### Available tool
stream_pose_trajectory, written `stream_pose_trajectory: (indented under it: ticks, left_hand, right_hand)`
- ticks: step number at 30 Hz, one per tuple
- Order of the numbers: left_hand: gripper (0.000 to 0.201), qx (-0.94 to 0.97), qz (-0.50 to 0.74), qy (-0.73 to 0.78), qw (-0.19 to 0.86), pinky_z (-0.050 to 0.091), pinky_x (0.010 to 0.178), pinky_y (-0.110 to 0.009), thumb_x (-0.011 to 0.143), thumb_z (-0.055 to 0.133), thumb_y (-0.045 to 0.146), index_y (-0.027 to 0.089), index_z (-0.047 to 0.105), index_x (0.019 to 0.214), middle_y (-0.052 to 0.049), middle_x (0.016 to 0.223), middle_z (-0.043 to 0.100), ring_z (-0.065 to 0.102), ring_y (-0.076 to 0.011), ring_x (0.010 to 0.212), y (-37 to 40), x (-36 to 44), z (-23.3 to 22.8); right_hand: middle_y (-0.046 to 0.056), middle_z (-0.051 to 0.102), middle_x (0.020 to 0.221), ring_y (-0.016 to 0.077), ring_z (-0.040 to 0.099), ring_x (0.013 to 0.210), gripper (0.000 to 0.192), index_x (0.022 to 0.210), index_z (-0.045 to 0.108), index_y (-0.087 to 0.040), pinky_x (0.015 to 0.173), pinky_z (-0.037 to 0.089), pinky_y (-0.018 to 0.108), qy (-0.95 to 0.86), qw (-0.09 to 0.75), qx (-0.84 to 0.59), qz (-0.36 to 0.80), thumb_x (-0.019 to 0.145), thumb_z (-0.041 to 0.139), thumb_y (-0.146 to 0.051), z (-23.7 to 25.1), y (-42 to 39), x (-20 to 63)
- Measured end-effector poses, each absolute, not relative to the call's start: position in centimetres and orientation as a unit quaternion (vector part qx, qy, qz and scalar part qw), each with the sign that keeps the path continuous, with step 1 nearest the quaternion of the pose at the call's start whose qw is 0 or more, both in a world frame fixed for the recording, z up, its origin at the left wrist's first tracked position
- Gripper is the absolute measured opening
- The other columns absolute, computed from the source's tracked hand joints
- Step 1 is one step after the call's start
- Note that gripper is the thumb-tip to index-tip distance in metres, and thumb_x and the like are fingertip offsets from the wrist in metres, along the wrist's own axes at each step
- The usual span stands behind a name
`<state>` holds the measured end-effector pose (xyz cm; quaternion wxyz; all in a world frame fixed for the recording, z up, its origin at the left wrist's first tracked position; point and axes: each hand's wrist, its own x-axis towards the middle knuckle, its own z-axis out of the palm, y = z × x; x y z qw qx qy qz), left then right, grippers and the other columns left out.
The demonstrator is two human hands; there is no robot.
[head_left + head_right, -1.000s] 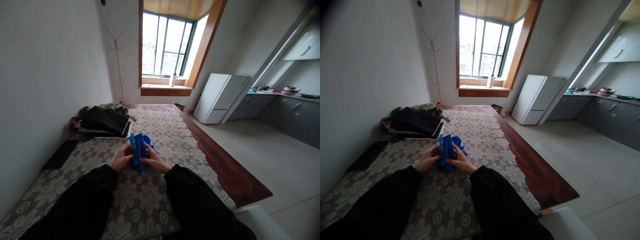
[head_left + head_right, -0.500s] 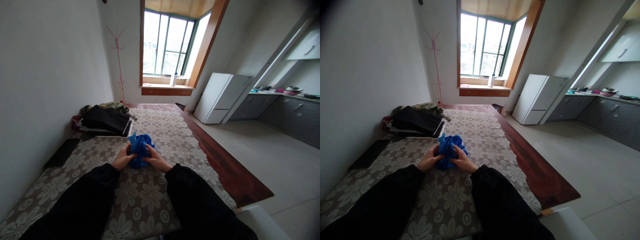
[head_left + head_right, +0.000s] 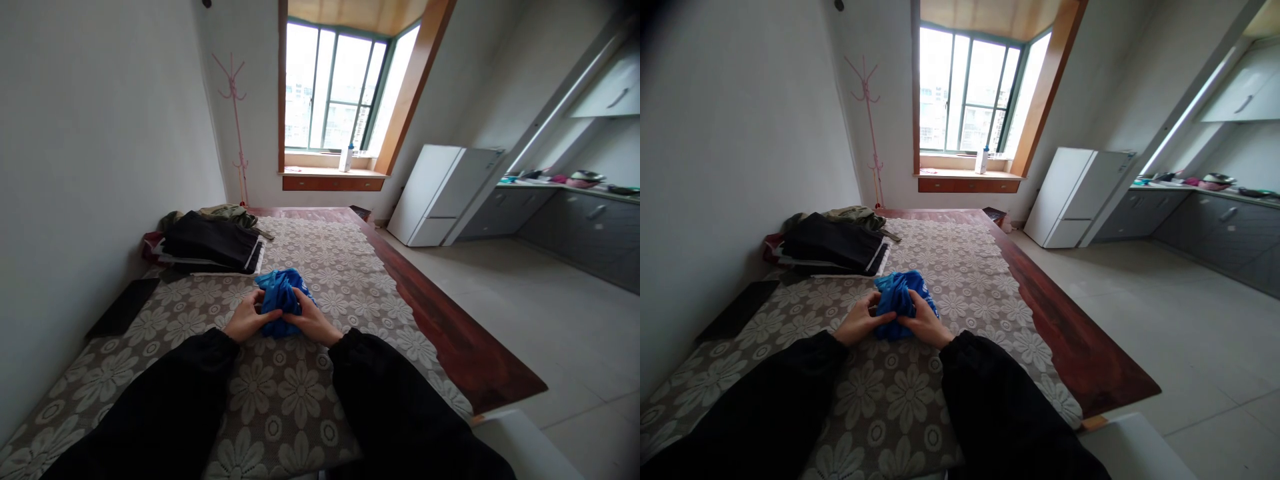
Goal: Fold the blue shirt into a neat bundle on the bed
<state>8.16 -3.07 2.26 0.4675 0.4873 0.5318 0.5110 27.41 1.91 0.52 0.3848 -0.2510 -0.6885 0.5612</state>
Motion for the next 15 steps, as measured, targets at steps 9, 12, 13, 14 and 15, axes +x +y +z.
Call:
stream_pose_trajectory:
  ticks: [9, 12, 13, 14, 15]
  left_hand:
    - [0.035, 0.336, 0.584, 0.528, 0.517, 0.05, 0.059, -0.028, 0.057, 0.071, 0.006, 0.02, 0.071, 0.09, 0.0, 0.072, 0.073, 0.065, -0.0198, 0.064, -1.3, 5.4, 0.1]
    - [0.022, 0.318, 0.584, 0.55, 0.505, 0.051, 0.057, -0.027, 0.061, 0.069, 0.012, 0.02, 0.069, 0.082, 0.002, 0.064, 0.069, 0.064, -0.0179, 0.059, -0.8, 4.2, 0.0]
    - [0.021, 0.314, 0.58, 0.559, 0.501, 0.053, 0.06, -0.029, 0.063, 0.072, 0.016, 0.019, 0.07, 0.084, 0.001, 0.066, 0.07, 0.067, -0.0193, 0.062, -0.7, 4.0, 0.1]
    - [0.024, 0.313, 0.575, 0.569, 0.497, 0.056, 0.064, -0.031, 0.065, 0.075, 0.02, 0.019, 0.07, 0.088, -0.001, 0.07, 0.073, 0.07, -0.0213, 0.068, -0.6, 3.8, 0.2]
    - [0.029, 0.315, 0.57, 0.58, 0.49, 0.058, 0.07, -0.033, 0.065, 0.08, 0.025, 0.018, 0.07, 0.092, -0.003, 0.075, 0.075, 0.073, -0.0235, 0.074, -0.6, 3.7, 0.4]
  right_hand:
    - [-0.001, 0.065, 0.088, 0.0165, 0.055, 0.07, 0.059, 0.117, 0.062, -0.024, 0.058, 0.044, 0.025, -0.562, 0.437, -0.338, 0.616, 0.059, 0.054, -0.017, -0.1, 4.1, 28.4]
    - [-0.002, 0.061, 0.082, 0.0146, 0.049, 0.063, 0.063, 0.118, 0.061, -0.023, 0.051, 0.037, 0.023, -0.539, 0.433, -0.371, 0.62, 0.056, 0.051, -0.019, -0.3, 5.5, 29.6]
    - [-0.003, 0.06, 0.08, 0.0144, 0.048, 0.062, 0.062, 0.117, 0.061, -0.023, 0.05, 0.035, 0.023, -0.541, 0.428, -0.377, 0.619, 0.056, 0.051, -0.019, -0.3, 5.9, 30.0]
    - [-0.003, 0.059, 0.079, 0.0144, 0.048, 0.062, 0.061, 0.116, 0.062, -0.023, 0.05, 0.035, 0.023, -0.545, 0.424, -0.379, 0.616, 0.056, 0.051, -0.02, -0.3, 6.2, 30.3]
    - [-0.003, 0.059, 0.079, 0.0147, 0.048, 0.063, 0.059, 0.114, 0.062, -0.023, 0.051, 0.035, 0.023, -0.55, 0.422, -0.381, 0.612, 0.056, 0.052, -0.02, -0.3, 6.4, 30.5]
